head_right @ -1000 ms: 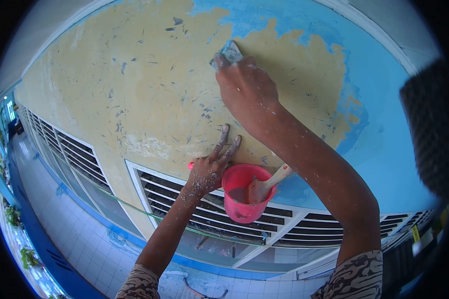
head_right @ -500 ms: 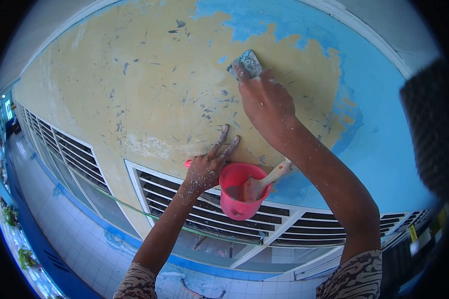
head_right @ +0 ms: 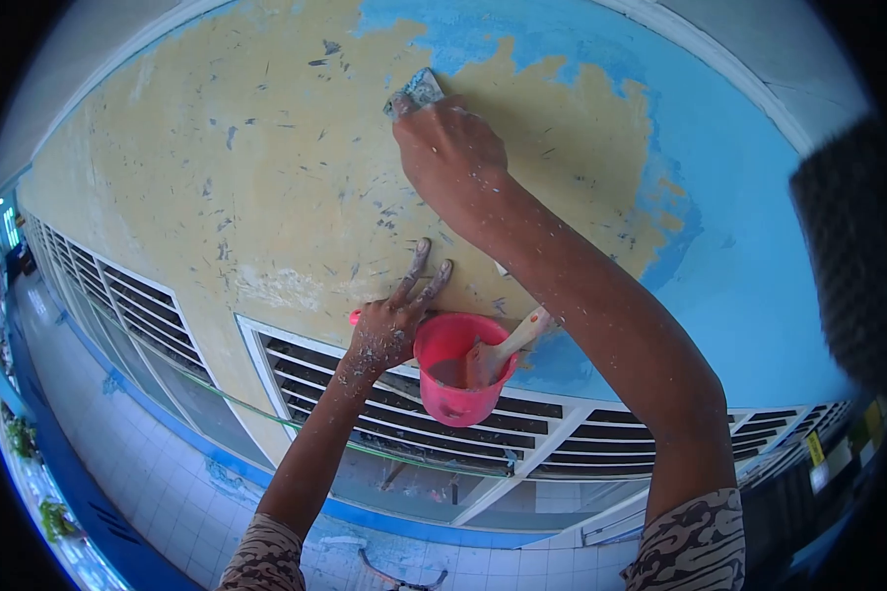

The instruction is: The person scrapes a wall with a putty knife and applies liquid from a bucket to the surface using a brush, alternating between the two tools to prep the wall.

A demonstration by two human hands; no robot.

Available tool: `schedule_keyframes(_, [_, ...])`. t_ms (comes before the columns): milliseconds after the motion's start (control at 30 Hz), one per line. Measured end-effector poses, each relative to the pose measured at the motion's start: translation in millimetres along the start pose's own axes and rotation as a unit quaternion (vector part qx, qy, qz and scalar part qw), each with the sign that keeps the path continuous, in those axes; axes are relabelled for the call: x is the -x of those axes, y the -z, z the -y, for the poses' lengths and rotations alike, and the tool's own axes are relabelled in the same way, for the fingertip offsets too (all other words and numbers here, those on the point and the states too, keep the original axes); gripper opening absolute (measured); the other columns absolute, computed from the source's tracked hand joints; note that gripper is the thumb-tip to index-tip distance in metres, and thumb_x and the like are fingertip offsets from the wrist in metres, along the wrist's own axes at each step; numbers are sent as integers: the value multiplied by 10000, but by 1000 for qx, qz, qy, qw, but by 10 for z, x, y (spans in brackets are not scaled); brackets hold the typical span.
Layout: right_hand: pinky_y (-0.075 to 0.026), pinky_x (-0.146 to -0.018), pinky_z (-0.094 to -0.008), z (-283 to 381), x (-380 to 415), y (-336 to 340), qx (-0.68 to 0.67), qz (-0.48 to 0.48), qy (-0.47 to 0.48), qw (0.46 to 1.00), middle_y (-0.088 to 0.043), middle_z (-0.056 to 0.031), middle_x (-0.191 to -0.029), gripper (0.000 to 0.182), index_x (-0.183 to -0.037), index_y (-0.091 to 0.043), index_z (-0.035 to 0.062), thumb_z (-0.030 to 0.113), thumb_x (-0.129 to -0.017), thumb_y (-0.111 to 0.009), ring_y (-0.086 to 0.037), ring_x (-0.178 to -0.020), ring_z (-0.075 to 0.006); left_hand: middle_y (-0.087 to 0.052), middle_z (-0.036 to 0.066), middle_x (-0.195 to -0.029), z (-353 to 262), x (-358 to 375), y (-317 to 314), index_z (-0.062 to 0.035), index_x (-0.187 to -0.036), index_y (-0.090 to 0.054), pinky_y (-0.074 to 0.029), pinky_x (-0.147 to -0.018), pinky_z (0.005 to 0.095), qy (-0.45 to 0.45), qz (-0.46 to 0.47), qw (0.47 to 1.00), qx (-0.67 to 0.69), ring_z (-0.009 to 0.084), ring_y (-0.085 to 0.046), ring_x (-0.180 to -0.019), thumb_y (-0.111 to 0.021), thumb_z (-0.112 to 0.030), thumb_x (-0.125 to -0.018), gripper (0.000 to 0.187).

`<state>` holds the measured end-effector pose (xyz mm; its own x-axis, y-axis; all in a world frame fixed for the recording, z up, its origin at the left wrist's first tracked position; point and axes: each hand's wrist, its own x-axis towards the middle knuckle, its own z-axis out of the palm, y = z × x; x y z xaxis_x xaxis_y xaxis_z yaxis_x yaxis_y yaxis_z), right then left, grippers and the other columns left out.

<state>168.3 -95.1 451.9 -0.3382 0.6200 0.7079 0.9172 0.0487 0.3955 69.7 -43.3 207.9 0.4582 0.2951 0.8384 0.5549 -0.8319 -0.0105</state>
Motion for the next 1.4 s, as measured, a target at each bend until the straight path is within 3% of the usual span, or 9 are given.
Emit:
schedule_keyframes(233, [-641,-665,-425,20,319,45,32,5,-9,999,-668,-292,-947,300,-1254,-639,-12,83,-983,-548,-753,-836,-402,-269,167,-1685,4,52,2,-250,-1613,-340,-628,-715,477,23,11,1000,0,398,-748,-820,-705,-295,-884,817])
schedule_keyframes(367, [-635,-688,-447,-50,-32,-3,-3,-22,15,1000,-673,-275,-955,361,-1326,-622,11,93,-980,-562,-750,-842,-399,-276,163,-1683,18,74,5,-253,-1611,-344,-628,-724,476,28,22,999,5,399,-748,-841,-703,-288,-885,811])
schedule_keyframes(433, [-607,-785,-499,-125,-170,26,-11,-8,40,999,-669,-273,-1035,457,-1500,-534,189,232,-1045,-546,-726,-875,-428,-280,161,-1682,20,88,11,-254,-1611,-346,-627,-728,475,31,26,999,-1,400,-747,-851,-701,-284,-886,808])
schedule_keyframes(600, [-613,-773,-493,-862,444,265,122,43,12,992,-636,-276,-1153,515,-1547,-452,368,342,-1046,-566,-722,-861,-434,-287,155,-1681,31,179,-28,-253,-1610,-349,-628,-739,471,23,8,1000,10,399,-747,-880,-702,-274,-882,809])
schedule_keyframes(733, [-616,-773,-489,-909,233,447,166,85,9,982,-619,-277,-1184,533,-1562,-406,418,342,-1055,-553,-721,-884,-428,-297,147,-1678,66,178,-23,-253,-1606,-357,-628,-739,465,9,-7,1000,8,393,-747,-892,-696,-254,-880,802])
schedule_keyframes(800, [-623,-774,-474,-771,-85,401,147,4,38,988,-621,-276,-1218,533,-1562,-392,450,349,-1061,-541,-729,-895,-406,-305,143,-1675,71,175,-28,-257,-1603,-365,-627,-734,463,11,1,1000,15,389,-747,-890,-689,-239,-883,790])
schedule_keyframes(1033, [-610,-870,-487,-1161,23,551,204,-37,117,971,-655,-247,-1217,477,-1525,-475,427,386,-1054,-537,-742,-916,-380,-333,130,-1665,79,172,-37,-271,-1590,-392,-622,-717,456,26,18,999,22,374,-749,-882,-664,-187,-895,752])
schedule_keyframes(1100, [-626,-810,-451,-1241,181,661,275,-42,29,960,-656,-273,-1245,416,-1445,-592,384,325,-1033,-590,-746,-900,-364,-341,126,-1662,80,174,-41,-275,-1587,-400,-621,-712,454,32,18,999,24,369,-749,-880,-657,-172,-898,742])
schedule_keyframes(1400, [-609,-898,-484,-885,-187,603,219,-45,64,973,-595,-272,-1362,419,-1440,-583,442,403,-1022,-588,-730,-1050,-373,-361,114,-1655,46,174,-55,-286,-1577,-421,-617,-698,449,44,32,998,26,356,-750,-872,-637,-130,-907,722])
